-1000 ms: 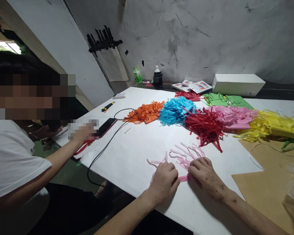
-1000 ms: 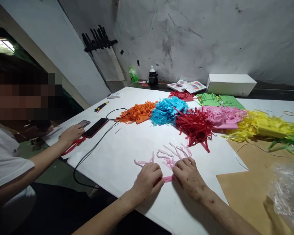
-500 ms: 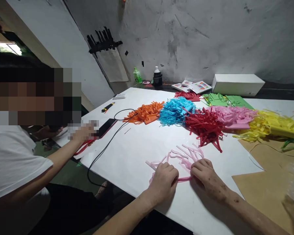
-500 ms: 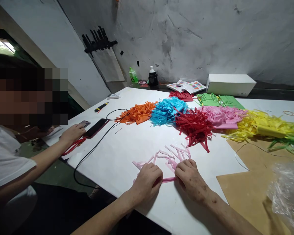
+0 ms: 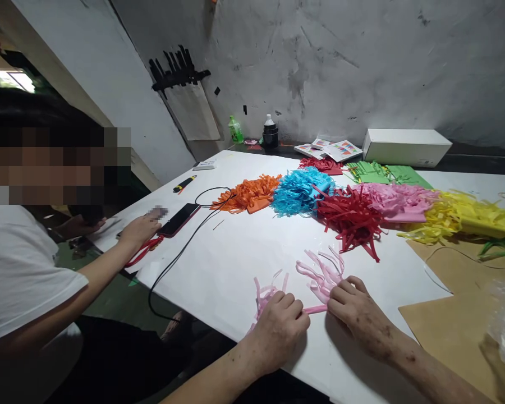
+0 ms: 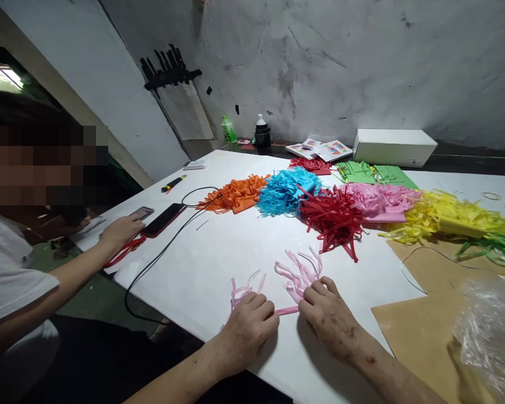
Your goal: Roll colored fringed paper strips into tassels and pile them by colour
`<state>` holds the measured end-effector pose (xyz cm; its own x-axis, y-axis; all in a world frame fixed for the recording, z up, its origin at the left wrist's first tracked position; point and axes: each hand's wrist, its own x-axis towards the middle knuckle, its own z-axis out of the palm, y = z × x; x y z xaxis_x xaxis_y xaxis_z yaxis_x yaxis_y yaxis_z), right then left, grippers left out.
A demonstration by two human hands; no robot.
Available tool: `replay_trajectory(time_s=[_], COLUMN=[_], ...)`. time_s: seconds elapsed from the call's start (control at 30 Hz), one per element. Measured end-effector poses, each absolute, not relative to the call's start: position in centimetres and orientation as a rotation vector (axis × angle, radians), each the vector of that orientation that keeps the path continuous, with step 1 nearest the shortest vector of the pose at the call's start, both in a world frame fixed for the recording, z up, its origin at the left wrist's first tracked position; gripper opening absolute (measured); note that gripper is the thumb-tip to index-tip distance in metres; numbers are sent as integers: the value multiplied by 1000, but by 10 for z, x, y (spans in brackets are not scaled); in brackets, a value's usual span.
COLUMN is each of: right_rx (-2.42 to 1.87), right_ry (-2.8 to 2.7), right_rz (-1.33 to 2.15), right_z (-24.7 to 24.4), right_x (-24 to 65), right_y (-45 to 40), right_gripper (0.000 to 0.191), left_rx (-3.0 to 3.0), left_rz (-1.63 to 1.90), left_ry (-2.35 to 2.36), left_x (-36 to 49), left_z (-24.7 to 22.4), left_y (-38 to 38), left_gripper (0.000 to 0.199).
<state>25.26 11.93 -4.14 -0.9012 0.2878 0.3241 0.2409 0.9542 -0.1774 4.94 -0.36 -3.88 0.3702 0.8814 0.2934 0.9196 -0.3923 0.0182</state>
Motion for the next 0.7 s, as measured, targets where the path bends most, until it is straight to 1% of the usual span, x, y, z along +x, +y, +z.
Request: replay_trajectory(time_s=[0.07, 0.13, 0.2, 0.3, 0.4, 0.5, 0.7], right_rx=[-393, -426, -485, -566, -617, -633, -530], right_ry=[-2749, -2744, -2734, -2707, -2673, -2660, -2658], right_rz=[202, 264, 376, 580, 709, 724, 645], right_z=[-44, -47, -50, -51, -52, -52, -54], right_x=[249, 246, 246, 248, 250, 250, 250], right_y=[122, 125, 127, 129, 131, 132, 129], right_gripper=[16, 19, 23, 25, 23, 22, 22], left_rx=[-2513, -2484, -2418, -2357, -2369, -2403, -2428], left_rz=[-440, -521, -583, -631, -652, -677, -687], left_ry=[-1705, -1801, -1936, -2139, -2196, -2173, -2114], left_x=[49, 50, 51, 53, 54, 54, 57], left_z=[-40, -43, -47, -50, -47, -43, -42], left_y=[-2, 3, 8, 14, 15, 15, 13], left_gripper=[14, 18, 21, 19, 17, 13, 15])
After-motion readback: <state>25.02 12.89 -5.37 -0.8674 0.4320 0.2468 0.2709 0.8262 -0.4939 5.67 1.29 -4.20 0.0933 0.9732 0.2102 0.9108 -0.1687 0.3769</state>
